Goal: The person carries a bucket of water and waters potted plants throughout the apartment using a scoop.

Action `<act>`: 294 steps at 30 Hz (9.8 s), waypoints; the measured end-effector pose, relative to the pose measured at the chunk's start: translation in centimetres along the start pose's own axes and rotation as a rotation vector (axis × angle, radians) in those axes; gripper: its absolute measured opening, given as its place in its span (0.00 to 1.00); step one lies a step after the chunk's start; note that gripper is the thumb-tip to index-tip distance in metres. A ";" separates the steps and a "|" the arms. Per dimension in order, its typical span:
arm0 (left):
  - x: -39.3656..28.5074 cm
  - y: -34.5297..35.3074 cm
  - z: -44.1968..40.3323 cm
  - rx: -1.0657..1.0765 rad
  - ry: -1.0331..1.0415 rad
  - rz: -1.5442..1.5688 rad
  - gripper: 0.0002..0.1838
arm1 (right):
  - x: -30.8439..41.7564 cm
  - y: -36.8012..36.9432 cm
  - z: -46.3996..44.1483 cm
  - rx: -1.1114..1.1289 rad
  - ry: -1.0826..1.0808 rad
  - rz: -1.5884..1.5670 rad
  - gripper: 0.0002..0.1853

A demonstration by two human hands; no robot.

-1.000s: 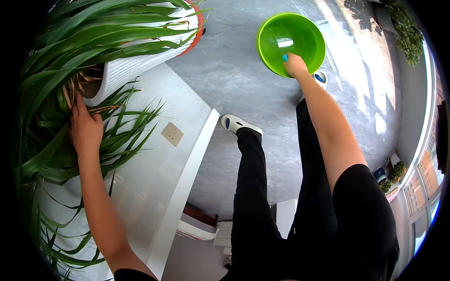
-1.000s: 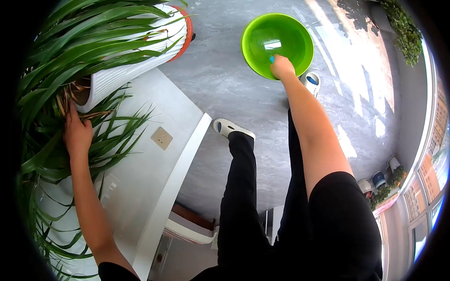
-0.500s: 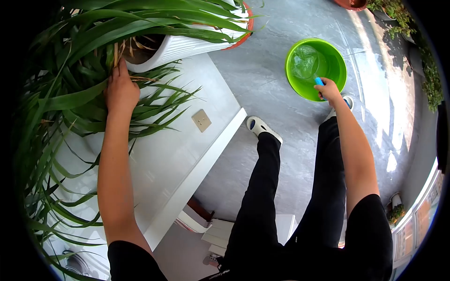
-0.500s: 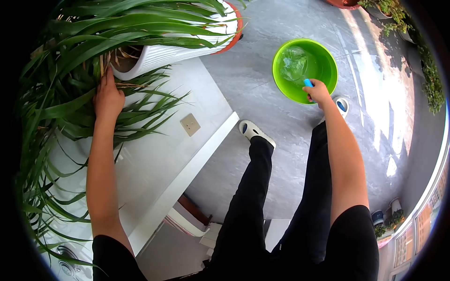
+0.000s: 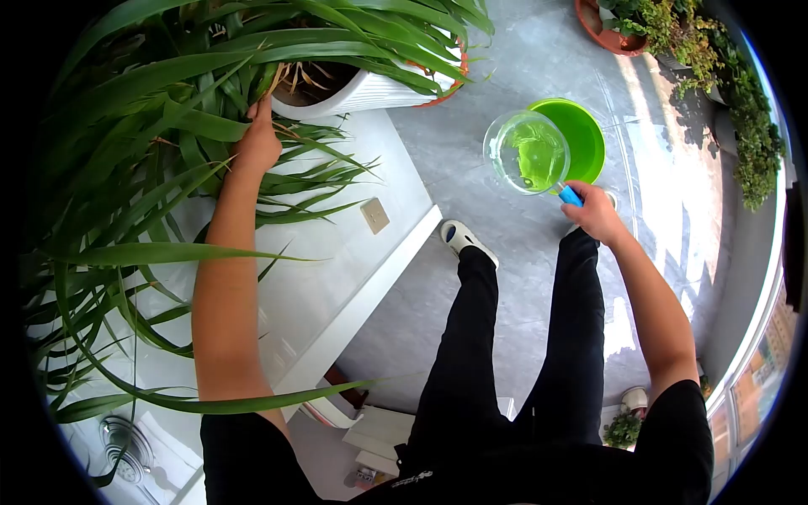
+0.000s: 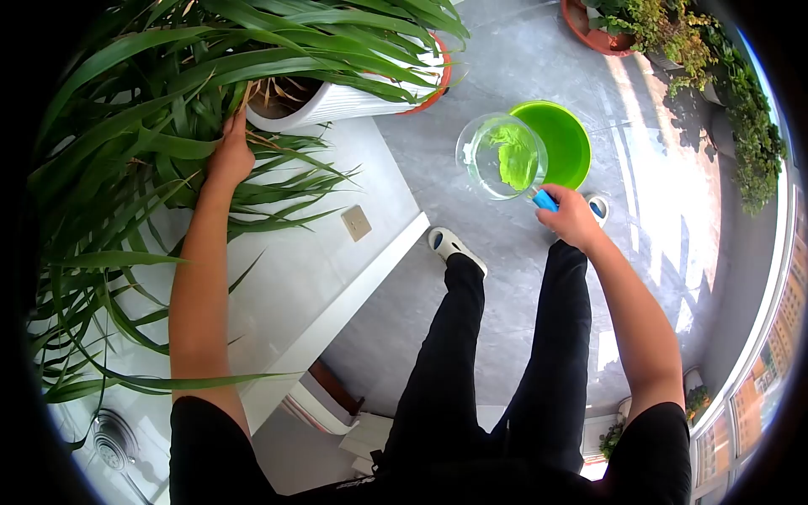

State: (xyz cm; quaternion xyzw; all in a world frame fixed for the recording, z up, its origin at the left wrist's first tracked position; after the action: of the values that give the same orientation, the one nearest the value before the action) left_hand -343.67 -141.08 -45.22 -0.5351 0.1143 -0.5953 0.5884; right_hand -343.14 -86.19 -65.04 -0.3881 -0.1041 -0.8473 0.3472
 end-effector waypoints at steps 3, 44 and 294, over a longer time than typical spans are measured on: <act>1.9 1.3 -1.2 0.051 0.004 0.013 0.45 | 6.6 1.6 1.8 0.134 -0.118 0.060 0.24; 4.0 -0.8 -0.9 0.140 -0.307 1.622 0.32 | 31.8 10.5 -16.5 1.155 0.060 -0.441 0.24; -64.8 1.2 -0.1 0.492 0.158 1.304 0.17 | -17.2 -21.8 -17.4 -0.035 0.074 0.210 0.18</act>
State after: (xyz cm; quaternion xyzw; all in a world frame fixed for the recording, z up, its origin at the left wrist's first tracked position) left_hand -360.30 -88.13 -78.73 -0.1636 0.3163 -0.1665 0.9195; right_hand -360.05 -69.12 -87.36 -0.3714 -0.0352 -0.8218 0.4307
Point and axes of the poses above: each hand's wrist, its own z-axis away from the middle knuckle, its own y-axis out of the palm, x = y × z, the point moved 1 cm from there along -z, towards the middle knuckle, and after that the axes turned 13 degrees about -z, right-handed, at the moved point
